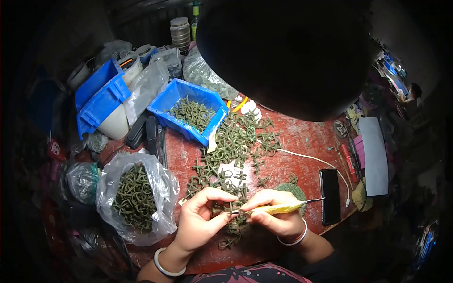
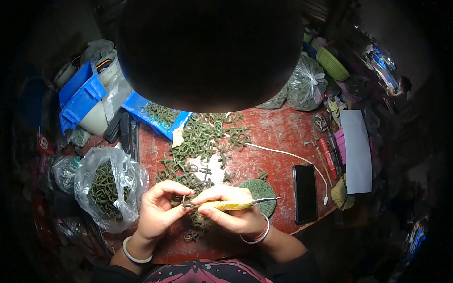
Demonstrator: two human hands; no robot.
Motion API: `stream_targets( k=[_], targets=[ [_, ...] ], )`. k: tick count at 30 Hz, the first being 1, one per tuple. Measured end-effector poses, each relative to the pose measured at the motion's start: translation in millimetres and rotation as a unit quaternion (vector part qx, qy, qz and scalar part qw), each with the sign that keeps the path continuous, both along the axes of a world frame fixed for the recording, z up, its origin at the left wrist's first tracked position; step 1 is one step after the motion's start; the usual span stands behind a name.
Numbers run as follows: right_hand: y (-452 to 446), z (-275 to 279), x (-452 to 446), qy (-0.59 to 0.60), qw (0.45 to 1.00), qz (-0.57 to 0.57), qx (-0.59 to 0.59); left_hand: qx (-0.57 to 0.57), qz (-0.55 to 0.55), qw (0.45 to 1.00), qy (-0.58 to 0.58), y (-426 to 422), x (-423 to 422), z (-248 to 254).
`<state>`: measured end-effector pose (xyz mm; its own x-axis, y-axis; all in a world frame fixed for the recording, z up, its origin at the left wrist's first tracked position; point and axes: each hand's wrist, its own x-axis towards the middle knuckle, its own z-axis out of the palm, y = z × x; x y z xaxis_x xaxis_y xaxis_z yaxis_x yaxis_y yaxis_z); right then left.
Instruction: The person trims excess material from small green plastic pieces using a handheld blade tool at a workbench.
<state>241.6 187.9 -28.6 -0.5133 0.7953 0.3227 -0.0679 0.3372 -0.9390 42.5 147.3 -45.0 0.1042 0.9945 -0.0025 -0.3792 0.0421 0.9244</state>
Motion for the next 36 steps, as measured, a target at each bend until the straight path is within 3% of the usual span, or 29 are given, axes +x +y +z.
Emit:
stream_targets(
  k=[2, 3, 4, 6, 8, 10, 12, 14, 16, 19, 22, 26, 29, 34, 36],
  targets=[
    [-5.2, 1.2, -1.0, 0.111, 0.973, -0.013, -0.202, 0.011, -0.004, 1.000, 0.014, 0.2, -0.7, -1.2],
    [-6.8, -2.2, -2.2, 0.124, 0.965, -0.048, -0.228, 0.016, 0.001, 0.999, 0.032, 0.3, -0.3, -0.8],
    [-5.1, -3.7, -1.7, 0.123, 0.965, -0.048, -0.228, 0.021, 0.006, 0.998, 0.051, 0.5, 0.2, -0.5],
    [-0.4, -4.4, -0.8, 0.025, 0.995, 0.022, -0.092, 0.009, 0.002, 0.999, 0.031, 0.2, 0.8, -1.8],
    [-1.7, 4.4, 0.6, 0.090, 0.971, -0.004, -0.222, -0.003, -0.002, 1.000, 0.013, 0.6, 0.1, -0.7],
    [4.2, -12.5, -0.6, 0.204, 0.946, -0.117, -0.223, -0.079, -0.003, 0.996, -0.043, 2.4, -0.9, 3.2],
    [10.2, -7.8, 0.2, 0.151, 0.950, -0.174, -0.210, -0.092, -0.013, 0.988, -0.126, 4.3, -2.1, 6.1],
    [12.3, -0.2, -5.2, -0.051, 0.969, -0.226, -0.090, -0.119, -0.048, 0.975, -0.184, 5.7, -6.1, 11.4],
    [23.1, -16.3, -4.5, -0.202, 0.928, -0.204, 0.239, -0.141, -0.071, 0.968, -0.194, 4.4, -10.8, 1.0],
    [15.0, -21.5, -9.6, -0.314, 0.906, -0.170, 0.228, -0.187, -0.082, 0.960, -0.191, 4.1, -13.5, 1.0],
    [15.2, -24.7, -8.4, -0.301, 0.912, -0.162, 0.225, -0.203, -0.079, 0.952, -0.214, 4.8, -13.4, -1.7],
    [17.6, -10.1, -7.3, -0.116, 0.981, -0.106, 0.113, -0.117, -0.015, 0.988, -0.096, 5.0, -3.7, 0.4],
    [12.9, -12.2, -9.3, -0.050, 0.996, -0.055, 0.053, -0.085, -0.062, 0.994, -0.037, 3.6, -2.2, 2.1],
    [13.2, -9.4, -6.4, -0.067, 0.991, -0.037, 0.109, -0.111, -0.055, 0.992, -0.035, 2.1, -3.2, -0.3],
    [10.6, 3.1, -5.1, -0.125, 0.978, -0.103, 0.134, -0.145, -0.061, 0.987, -0.032, 2.4, -5.7, -0.3]
  ],
)
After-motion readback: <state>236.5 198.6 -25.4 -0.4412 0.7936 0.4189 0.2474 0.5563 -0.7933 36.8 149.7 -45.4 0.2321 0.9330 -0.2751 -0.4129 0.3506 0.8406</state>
